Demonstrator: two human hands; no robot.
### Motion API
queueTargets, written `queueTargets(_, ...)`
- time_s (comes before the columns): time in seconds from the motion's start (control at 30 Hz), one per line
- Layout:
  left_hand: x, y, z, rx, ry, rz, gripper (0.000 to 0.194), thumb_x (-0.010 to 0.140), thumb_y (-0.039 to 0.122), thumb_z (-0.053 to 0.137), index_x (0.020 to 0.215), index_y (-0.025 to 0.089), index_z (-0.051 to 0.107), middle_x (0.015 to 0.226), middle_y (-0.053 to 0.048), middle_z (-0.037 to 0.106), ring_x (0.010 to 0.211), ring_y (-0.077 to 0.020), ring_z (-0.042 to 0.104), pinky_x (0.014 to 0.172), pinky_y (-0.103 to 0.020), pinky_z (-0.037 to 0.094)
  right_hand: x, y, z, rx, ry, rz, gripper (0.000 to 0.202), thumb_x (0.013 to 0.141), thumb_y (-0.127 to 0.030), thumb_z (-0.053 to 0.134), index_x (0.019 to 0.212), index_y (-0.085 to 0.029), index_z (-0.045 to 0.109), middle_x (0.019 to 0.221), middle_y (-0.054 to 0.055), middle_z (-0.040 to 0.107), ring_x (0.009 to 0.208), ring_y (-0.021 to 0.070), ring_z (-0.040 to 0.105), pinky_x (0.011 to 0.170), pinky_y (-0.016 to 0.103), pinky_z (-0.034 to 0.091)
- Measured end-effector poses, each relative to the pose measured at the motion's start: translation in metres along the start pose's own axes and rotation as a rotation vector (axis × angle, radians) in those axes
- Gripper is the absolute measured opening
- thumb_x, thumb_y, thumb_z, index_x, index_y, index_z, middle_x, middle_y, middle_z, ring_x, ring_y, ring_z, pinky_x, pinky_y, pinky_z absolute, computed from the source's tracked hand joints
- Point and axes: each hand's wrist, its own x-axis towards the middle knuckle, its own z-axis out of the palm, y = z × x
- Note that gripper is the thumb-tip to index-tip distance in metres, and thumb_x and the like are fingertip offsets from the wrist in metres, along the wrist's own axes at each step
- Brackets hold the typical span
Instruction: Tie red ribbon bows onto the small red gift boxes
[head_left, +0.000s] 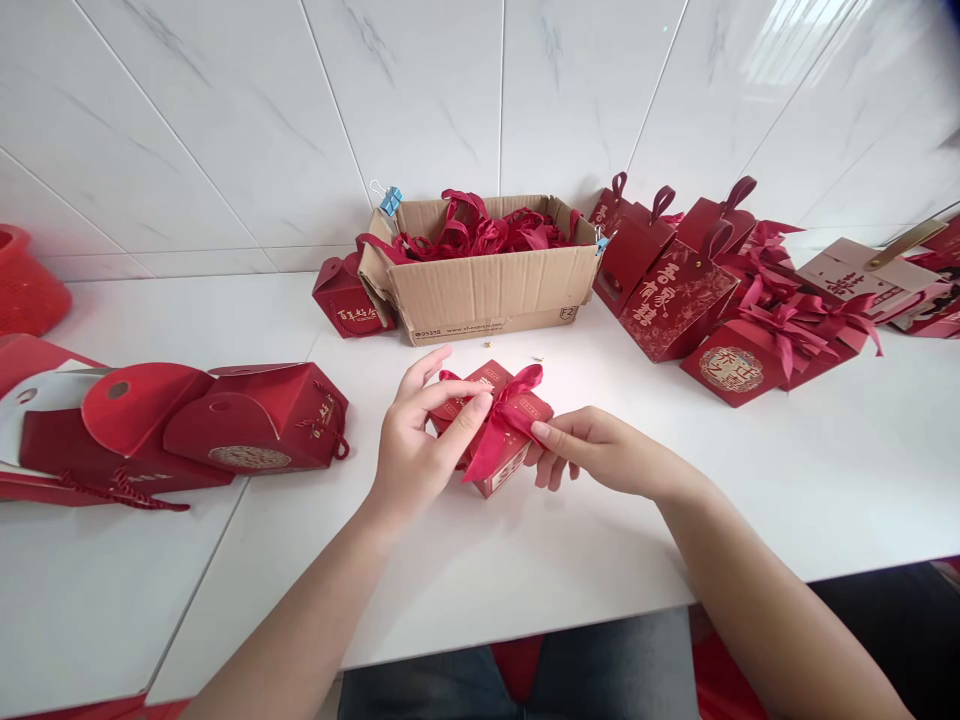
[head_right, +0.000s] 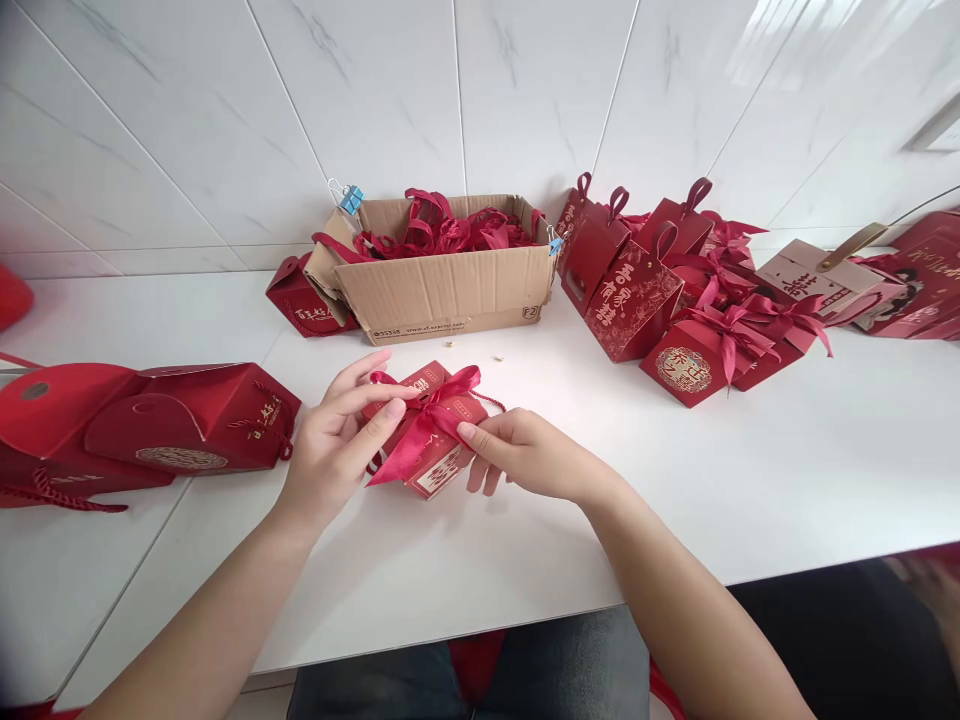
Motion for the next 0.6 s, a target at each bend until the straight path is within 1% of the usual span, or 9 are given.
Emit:
queueTargets(0.03,0.001,0.001,0.002,0.008,0.023,-0.007,0.018,0.084,0.039,0.062,0.089,0.025,0.073,0.134,-0.004,0.052,0.13,-0.0241,0.044,0.112,-0.042,0.033,0.001,0.0,0.001,0.008,0.006,-0.016,0.052,0.091,-0.058,0.039,0.086,-0.015,0.067,0.075,0.006,0.07,0.065,0.0139,0.064,0.06,0.026,0.046)
queueTargets(0.1,0.003,0.003,0.007,0.061,0.046,-0.02,0.017,0.079,0.039,0.067,0.088,0.026,0.073,0.135,-0.005,0.051,0.131,-0.0251,0.044,0.112,-0.043,0.033,0.002,0.001,0.001,0.017,0.03,-0.058,0.046,0.091,-0.054,0.044,0.083,-0.015,0.068,0.076,0.006,0.069,0.069,0.0142,0.063,0.064,0.026,0.048)
queueTargets(0.23,0.003,0.001,0.012,0.149,0.012,-0.03,0.021,0.073,0.039,0.073,0.089,0.026,0.073,0.137,-0.005,0.048,0.129,-0.0267,0.046,0.108,-0.043,0.039,0.001,0.001,0.0,-0.027,0.075,-0.089,0.041,0.092,-0.048,0.047,0.08,-0.016,0.069,0.079,0.005,0.069,0.075,0.015,0.062,0.073,0.028,0.047)
queueTargets(0.33,0.001,-0.002,0.012,0.154,0.02,-0.029,0.016,0.074,0.035,0.072,0.086,0.025,0.073,0.134,-0.005,0.05,0.124,-0.0255,0.051,0.106,-0.042,0.042,-0.001,0.0,-0.001,-0.058,0.081,-0.083,0.041,0.092,-0.046,0.047,0.075,-0.016,0.069,0.075,0.004,0.068,0.072,0.0142,0.059,0.072,0.028,0.046)
queueTargets(0.47,0.0,-0.004,0.014,0.156,0.03,-0.011,0.009,0.075,0.03,0.068,0.081,0.024,0.072,0.128,-0.005,0.053,0.123,-0.024,0.05,0.106,-0.04,0.041,-0.003,-0.001,-0.004,-0.069,0.072,-0.088,0.042,0.091,-0.046,0.047,0.071,-0.016,0.068,0.073,0.003,0.066,0.069,0.0136,0.056,0.071,0.028,0.044)
queueTargets(0.6,0.0,-0.006,0.016,0.139,0.027,-0.054,0.008,0.076,0.031,0.068,0.079,0.025,0.072,0.126,-0.004,0.053,0.121,-0.0248,0.052,0.105,-0.043,0.042,-0.004,-0.001,-0.009,-0.101,0.081,-0.079,0.043,0.09,-0.048,0.047,0.072,-0.016,0.068,0.074,0.004,0.067,0.07,0.0145,0.056,0.07,0.029,0.044)
